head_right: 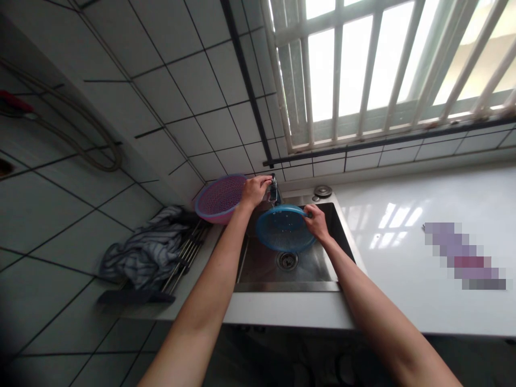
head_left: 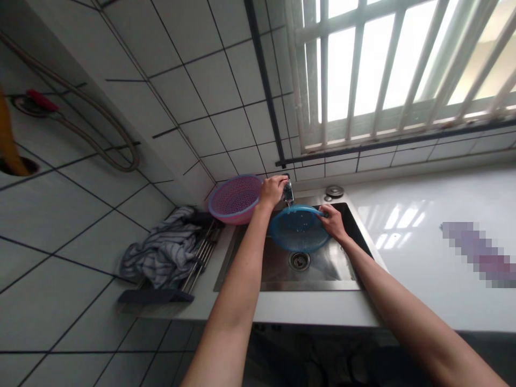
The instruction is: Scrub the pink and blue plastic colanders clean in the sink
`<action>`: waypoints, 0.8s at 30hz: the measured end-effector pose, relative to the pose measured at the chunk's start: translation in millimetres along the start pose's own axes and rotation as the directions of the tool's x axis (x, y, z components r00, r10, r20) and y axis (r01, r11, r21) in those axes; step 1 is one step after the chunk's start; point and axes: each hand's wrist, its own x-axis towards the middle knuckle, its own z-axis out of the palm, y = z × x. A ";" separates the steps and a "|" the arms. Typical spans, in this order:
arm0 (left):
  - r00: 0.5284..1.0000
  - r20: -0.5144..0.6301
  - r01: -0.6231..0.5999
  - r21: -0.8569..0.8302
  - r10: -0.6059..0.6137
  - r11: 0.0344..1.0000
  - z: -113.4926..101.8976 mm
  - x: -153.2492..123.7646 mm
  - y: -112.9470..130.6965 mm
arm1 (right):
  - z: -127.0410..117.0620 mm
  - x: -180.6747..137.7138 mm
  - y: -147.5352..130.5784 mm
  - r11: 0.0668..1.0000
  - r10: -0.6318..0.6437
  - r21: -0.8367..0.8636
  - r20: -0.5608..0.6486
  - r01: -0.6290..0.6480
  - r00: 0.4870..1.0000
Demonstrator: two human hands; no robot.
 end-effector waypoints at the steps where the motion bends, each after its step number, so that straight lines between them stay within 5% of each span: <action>1: 1.000 0.000 -0.008 0.000 0.008 1.000 -0.2 -0.2 -0.3 | -2.9 0.8 0.9 1.000 0.002 -0.010 -0.008 -0.002 1.000; 12: 0.997 -0.027 -0.075 -0.055 0.074 0.996 9.1 -15.1 -5.9 | -12.3 0.5 4.0 0.999 0.013 -0.035 0.014 -0.012 1.000; 16: 0.987 -0.087 -0.147 -0.154 0.135 0.977 21.6 -59.0 -15.6 | -12.2 -2.8 13.6 0.996 0.050 -0.074 0.150 -0.039 0.987; 19: 0.967 -0.245 -0.002 -0.259 -0.064 0.966 37.4 -106.8 -32.5 | -10.4 -5.9 17.6 0.988 0.093 -0.147 0.282 -0.053 0.955; 21: 0.968 -0.172 0.110 -0.359 -0.182 0.927 50.2 -133.9 -46.4 | -8.3 -7.0 16.7 0.982 0.112 -0.179 0.330 -0.054 0.937; 24: 0.974 0.158 0.217 -0.449 -0.162 0.867 68.7 -154.7 -64.5 | -5.6 -7.0 10.8 0.984 0.103 -0.175 0.385 -0.037 0.917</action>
